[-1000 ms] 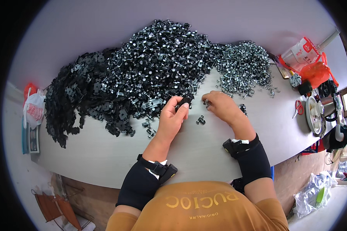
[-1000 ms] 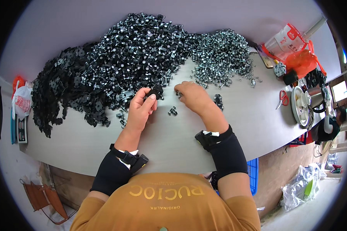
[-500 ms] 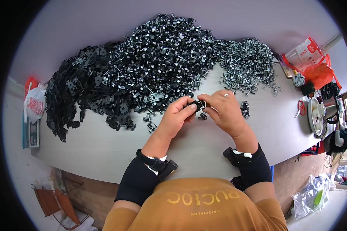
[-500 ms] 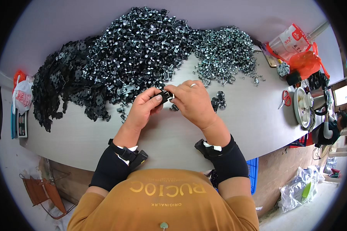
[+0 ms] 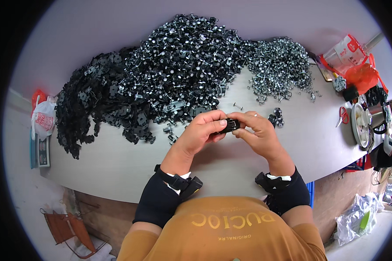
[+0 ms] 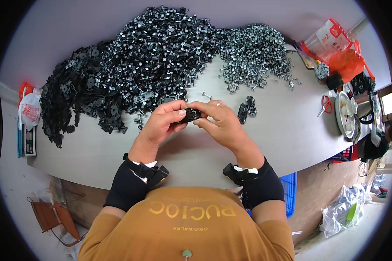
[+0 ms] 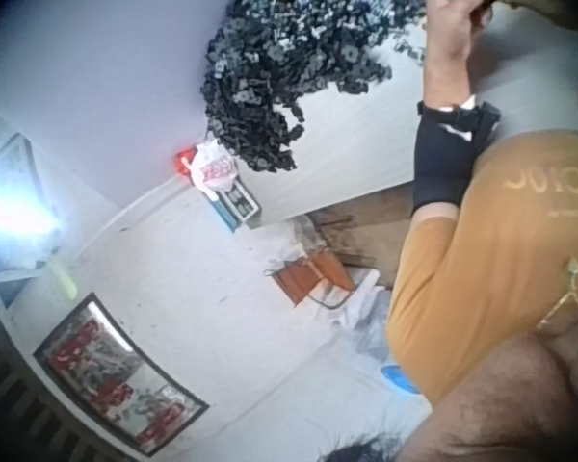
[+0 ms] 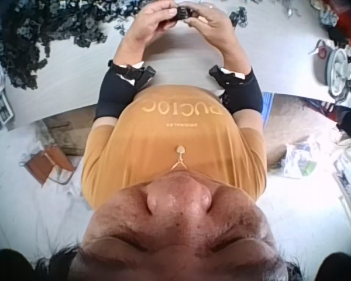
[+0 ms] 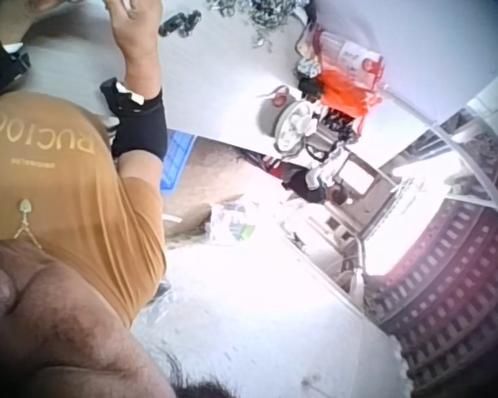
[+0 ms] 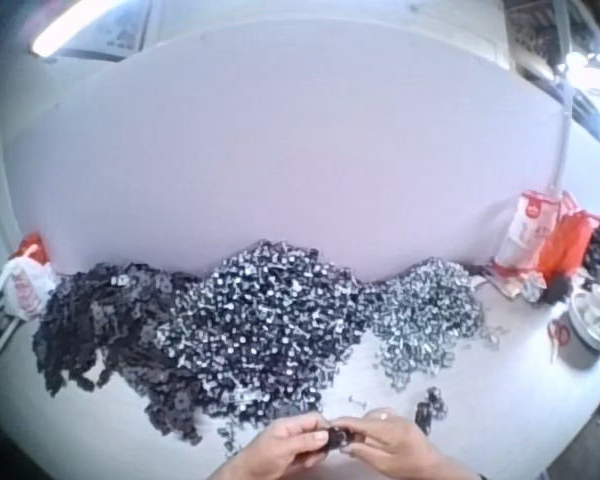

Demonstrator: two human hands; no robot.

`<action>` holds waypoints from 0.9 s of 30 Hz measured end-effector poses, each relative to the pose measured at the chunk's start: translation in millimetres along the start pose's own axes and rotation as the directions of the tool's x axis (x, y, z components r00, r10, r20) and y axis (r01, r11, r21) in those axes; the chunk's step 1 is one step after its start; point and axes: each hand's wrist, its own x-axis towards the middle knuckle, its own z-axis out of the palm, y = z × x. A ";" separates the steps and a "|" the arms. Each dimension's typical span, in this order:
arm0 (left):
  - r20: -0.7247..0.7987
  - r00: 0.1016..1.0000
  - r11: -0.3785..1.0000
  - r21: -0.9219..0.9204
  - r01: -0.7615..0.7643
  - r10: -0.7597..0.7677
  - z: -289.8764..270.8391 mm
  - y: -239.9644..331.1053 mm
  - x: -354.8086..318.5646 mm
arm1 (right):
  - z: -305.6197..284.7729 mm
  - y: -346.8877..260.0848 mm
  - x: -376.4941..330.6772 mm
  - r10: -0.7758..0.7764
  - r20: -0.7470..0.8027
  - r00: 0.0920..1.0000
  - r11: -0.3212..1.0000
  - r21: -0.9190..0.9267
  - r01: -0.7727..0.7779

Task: The person is manually assembling small plastic and metal components at a workbench.

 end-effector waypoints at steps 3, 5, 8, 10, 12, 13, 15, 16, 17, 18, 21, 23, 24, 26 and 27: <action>0.027 1.000 0.999 -0.054 -0.006 0.007 3.7 -2.8 4.7 | -7.7 -8.4 -4.4 -0.063 -0.033 0.997 0.988 -0.146 0.058; 0.034 0.998 0.941 0.334 -0.059 0.050 2.6 -0.2 9.1 | -17.5 -4.7 -10.2 -0.039 0.041 0.998 0.972 -0.229 0.048; -0.074 0.959 0.940 0.232 -0.250 0.273 2.0 25.7 5.5 | -39.5 2.9 -26.2 0.009 0.001 1.000 0.970 -0.242 -0.009; -0.159 0.909 0.919 0.158 -0.362 0.386 -5.3 43.1 0.3 | -49.9 12.7 -34.6 0.061 -0.020 0.998 0.966 -0.251 -0.064; -0.245 0.855 0.889 0.080 -0.451 0.456 -3.8 54.0 -2.4 | -52.8 23.7 -39.3 0.133 -0.058 0.989 0.919 -0.366 -0.145; -0.242 0.858 0.891 0.084 -0.447 0.453 -4.8 55.8 -3.4 | -49.8 25.4 -39.9 0.134 -0.063 0.989 0.921 -0.361 -0.148; -0.234 0.846 0.867 -0.019 -0.497 0.480 -7.1 57.1 -4.6 | -46.7 28.4 -42.2 0.167 -0.069 0.984 0.842 -0.509 -0.179; -0.238 0.845 0.867 -0.026 -0.498 0.478 -7.0 57.7 -4.4 | -47.0 27.8 -43.6 0.171 -0.073 0.983 0.840 -0.510 -0.184; -0.234 0.848 0.868 -0.032 -0.496 0.476 -9.9 57.9 -3.9 | -46.8 25.4 -44.8 0.193 -0.077 0.978 0.823 -0.530 -0.204; -0.212 0.848 0.859 -0.063 -0.508 0.486 -14.4 57.6 -2.6 | -47.1 23.2 -45.8 0.215 -0.083 0.973 0.803 -0.552 -0.225; -0.224 0.831 0.824 -0.150 -0.546 0.510 -23.3 56.5 -2.8 | -52.9 22.0 -47.7 0.206 -0.183 0.961 0.776 -0.568 -0.274; -0.213 0.823 0.808 -0.177 -0.563 0.527 -26.3 57.7 -3.1 | -57.0 22.9 -44.3 0.263 -0.260 0.929 0.896 -0.291 -0.335; -0.214 0.832 0.809 -0.206 -0.550 0.511 -25.4 56.8 -2.9 | -58.0 24.7 -42.2 0.317 -0.315 0.895 0.946 0.033 -0.323; -0.206 0.843 0.812 -0.233 -0.535 0.497 -16.7 56.5 -6.7 | -59.3 18.3 -36.8 0.357 -0.321 0.877 0.926 0.245 -0.287; -0.175 0.853 0.821 -0.234 -0.521 0.492 -14.8 55.0 -5.2 | -56.9 15.8 -33.7 0.379 -0.312 0.871 0.863 0.459 -0.211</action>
